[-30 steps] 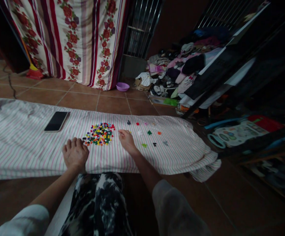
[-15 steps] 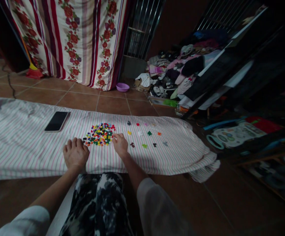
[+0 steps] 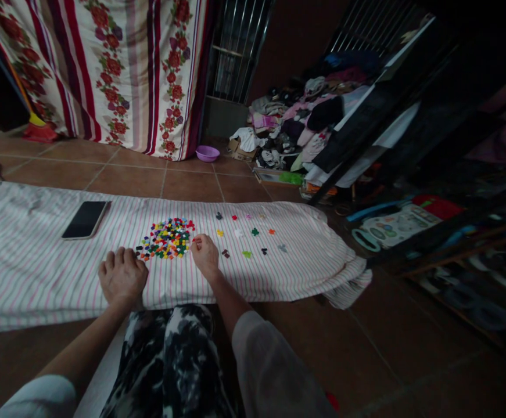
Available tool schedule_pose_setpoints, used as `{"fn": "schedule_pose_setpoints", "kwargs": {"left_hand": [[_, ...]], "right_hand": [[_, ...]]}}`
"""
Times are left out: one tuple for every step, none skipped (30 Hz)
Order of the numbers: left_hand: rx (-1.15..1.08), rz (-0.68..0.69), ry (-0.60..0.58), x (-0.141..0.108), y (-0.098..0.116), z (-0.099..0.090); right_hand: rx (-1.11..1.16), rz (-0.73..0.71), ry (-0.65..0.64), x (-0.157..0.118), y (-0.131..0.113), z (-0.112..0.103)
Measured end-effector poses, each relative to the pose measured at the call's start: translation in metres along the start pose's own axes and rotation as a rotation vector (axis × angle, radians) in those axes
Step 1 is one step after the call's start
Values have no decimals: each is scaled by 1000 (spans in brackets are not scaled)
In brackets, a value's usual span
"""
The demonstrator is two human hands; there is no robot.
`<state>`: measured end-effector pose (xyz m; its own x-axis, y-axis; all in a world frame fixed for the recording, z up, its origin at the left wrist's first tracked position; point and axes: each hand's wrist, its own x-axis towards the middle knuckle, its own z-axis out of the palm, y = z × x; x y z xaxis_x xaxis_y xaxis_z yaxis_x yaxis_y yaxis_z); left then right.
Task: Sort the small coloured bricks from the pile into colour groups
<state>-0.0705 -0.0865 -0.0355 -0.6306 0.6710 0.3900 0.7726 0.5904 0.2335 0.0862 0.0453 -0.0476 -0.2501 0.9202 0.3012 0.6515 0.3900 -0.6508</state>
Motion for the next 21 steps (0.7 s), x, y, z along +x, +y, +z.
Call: {"fn": "schedule_pose_setpoints", "kwargs": {"left_hand": [[2,1,0,0,0,0],[6,4,1,0,0,0],[9,10,1,0,0,-1],[11,16,0,0,0,-1],[10,21,1,0,0,-2],[9,25,0,0,1,-3],[10,26,1,0,1,-4],[12,26,0,0,2,-5],[16,26,-1,0,2,-6],[22,27,-1,0,2,-7],[27,31,1,0,3,-7],[31,33,7,-1,3,-8],[35,36,16,-1,3,-8],[39,37,24,-1,3,-8],[42,35,28,-1,3,-8],[44,33,23,-1,4,-8],[47,30,14,-1,4,-8],[48,27,4,-1,5,-9],[49,25,-5,-1,5,-9],[50,22,-12,0,6,-10],[50,20,-18,0,6,-11]], "right_hand": [[11,2,3,0,0,0],[20,3,7,0,1,0],[26,2,12,0,1,0],[29,0,17,0,1,0],[32,-4,21,0,1,-1],[36,-8,23,-1,2,-1],[40,-10,24,-1,2,-1],[46,-11,24,-1,2,-2],[51,-11,25,-2,2,-2],[57,-11,28,-2,2,-2],[62,-10,31,-2,2,-3],[68,-12,33,-3,3,-3],[73,-15,33,-3,3,-3],[77,-20,33,-3,3,-3],[82,-25,32,-3,3,-3],[86,-28,34,-3,4,-3],[89,-29,37,-3,4,-3],[93,-29,42,-3,4,-3],[97,-28,46,-3,4,-3],[101,-27,48,-3,4,-3],[106,-26,47,-3,4,-3]]}}
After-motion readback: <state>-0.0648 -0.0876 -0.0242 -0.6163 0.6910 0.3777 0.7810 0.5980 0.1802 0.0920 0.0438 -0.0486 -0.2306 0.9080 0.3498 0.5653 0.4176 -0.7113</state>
